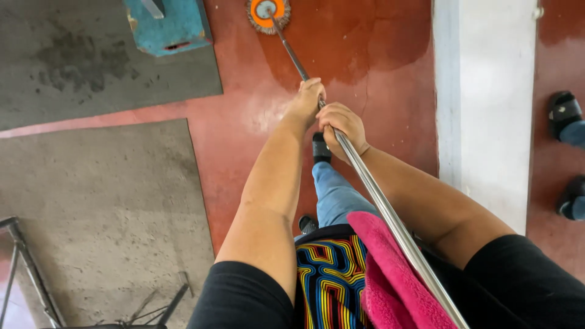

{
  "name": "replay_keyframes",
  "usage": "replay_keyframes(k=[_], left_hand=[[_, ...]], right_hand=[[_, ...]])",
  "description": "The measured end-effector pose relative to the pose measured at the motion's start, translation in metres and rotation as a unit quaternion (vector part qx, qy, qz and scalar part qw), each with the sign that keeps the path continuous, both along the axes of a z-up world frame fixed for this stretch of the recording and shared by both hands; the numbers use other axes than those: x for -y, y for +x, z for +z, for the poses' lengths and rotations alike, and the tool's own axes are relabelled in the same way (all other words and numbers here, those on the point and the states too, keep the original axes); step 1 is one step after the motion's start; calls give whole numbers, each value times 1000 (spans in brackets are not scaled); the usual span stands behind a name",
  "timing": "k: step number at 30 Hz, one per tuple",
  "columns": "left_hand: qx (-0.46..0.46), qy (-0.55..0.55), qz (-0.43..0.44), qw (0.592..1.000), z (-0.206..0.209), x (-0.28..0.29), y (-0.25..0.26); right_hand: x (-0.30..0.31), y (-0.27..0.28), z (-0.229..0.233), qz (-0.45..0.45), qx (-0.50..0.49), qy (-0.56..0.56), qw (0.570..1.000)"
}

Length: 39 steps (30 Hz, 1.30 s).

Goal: Mopping the red floor in a gym area near exercise equipment.

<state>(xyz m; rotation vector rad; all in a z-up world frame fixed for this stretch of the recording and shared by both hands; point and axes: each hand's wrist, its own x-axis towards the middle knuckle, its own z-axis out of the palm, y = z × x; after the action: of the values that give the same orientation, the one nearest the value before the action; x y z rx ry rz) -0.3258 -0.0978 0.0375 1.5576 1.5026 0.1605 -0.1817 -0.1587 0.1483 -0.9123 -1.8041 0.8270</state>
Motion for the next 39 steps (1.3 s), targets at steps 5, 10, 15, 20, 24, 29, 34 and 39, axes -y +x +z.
replay_keyframes(k=[5, 10, 15, 20, 24, 29, 34, 39], left_hand=[[0, -4, 11, 1000, 16, -78, -16], [-7, -13, 27, 1000, 12, -135, -32], [5, -19, 24, 1000, 24, -184, -58], [15, -16, 36, 999, -26, -239, -93], [-2, -11, 33, 999, -10, -290, -127], [21, 22, 2, 1000, -6, -355, -177], [6, 27, -11, 1000, 0, -377, -212], [-36, 31, -10, 999, 1, -347, -219]], right_hand=[[-84, -10, 11, 16, 13, -9, 1000], [-148, -27, 11, 24, -11, 8, 1000], [-200, -49, 1, 39, -41, 18, 998], [-254, -87, 1, 36, -46, 19, 998], [-301, -125, 7, 21, -38, 9, 999], [-362, -174, -2, -8, -61, 22, 998], [-382, -211, -7, -25, -62, 28, 997], [-347, -224, -9, -42, -40, 15, 998]])
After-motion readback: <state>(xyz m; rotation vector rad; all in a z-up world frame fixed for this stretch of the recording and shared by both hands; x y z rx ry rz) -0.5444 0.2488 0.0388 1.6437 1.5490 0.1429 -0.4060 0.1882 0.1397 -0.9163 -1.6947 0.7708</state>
